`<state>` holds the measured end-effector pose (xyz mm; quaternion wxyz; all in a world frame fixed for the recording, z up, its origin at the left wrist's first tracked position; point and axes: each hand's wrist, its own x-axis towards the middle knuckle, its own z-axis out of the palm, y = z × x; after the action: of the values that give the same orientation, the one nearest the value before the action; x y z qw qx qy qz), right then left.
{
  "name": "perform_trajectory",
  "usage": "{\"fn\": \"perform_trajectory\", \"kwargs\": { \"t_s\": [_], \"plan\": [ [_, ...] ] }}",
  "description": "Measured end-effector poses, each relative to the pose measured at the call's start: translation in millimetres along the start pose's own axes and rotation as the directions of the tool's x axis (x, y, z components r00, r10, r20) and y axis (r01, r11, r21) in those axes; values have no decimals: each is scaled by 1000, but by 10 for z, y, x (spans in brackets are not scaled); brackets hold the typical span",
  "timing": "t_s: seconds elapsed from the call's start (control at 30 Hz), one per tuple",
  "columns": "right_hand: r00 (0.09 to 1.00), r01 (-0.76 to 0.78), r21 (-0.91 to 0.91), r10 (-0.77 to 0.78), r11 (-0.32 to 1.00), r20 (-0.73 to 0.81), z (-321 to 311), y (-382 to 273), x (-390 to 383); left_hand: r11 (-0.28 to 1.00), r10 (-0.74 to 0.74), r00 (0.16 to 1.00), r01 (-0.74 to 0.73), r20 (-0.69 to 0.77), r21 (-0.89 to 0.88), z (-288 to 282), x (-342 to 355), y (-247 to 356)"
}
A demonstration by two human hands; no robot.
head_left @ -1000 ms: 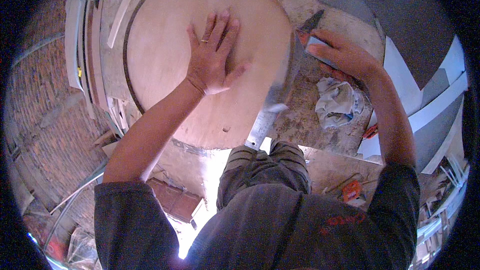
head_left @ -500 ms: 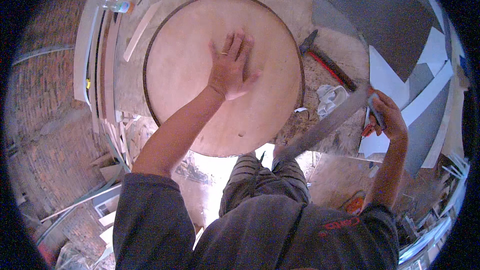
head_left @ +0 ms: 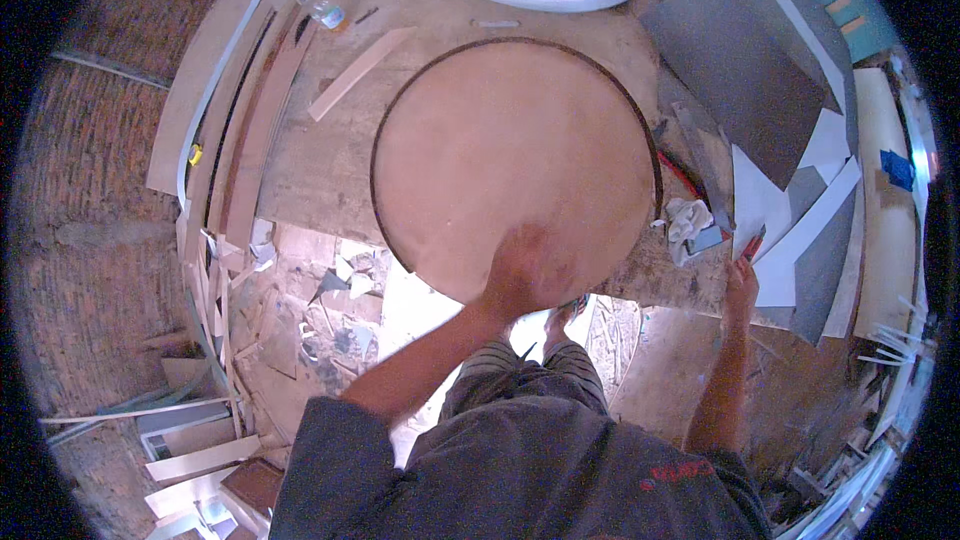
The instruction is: The person uses a metal ruler and a utility knife to cut a curved white sheet on a wooden workbench. They then scrape the edge of a circular wooden piece with a metal tool to remove excess material.
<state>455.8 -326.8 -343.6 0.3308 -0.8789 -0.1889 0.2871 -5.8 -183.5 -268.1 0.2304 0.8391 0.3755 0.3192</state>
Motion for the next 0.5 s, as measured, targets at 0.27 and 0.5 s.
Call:
{"fn": "perform_trajectory", "kwargs": {
  "t_s": [0.27, 0.5],
  "plan": [
    [860, 502, -226, -508, 835, 34, 803, 244, -134, 362, -790, 446, 893, 421, -269, -670, -1766, 37],
    [778, 627, -244, -611, 740, 149, 1185, -1375, -561, -247, -831, 195, 708, 520, -661, -30, -1863, -309]
  ]
}}
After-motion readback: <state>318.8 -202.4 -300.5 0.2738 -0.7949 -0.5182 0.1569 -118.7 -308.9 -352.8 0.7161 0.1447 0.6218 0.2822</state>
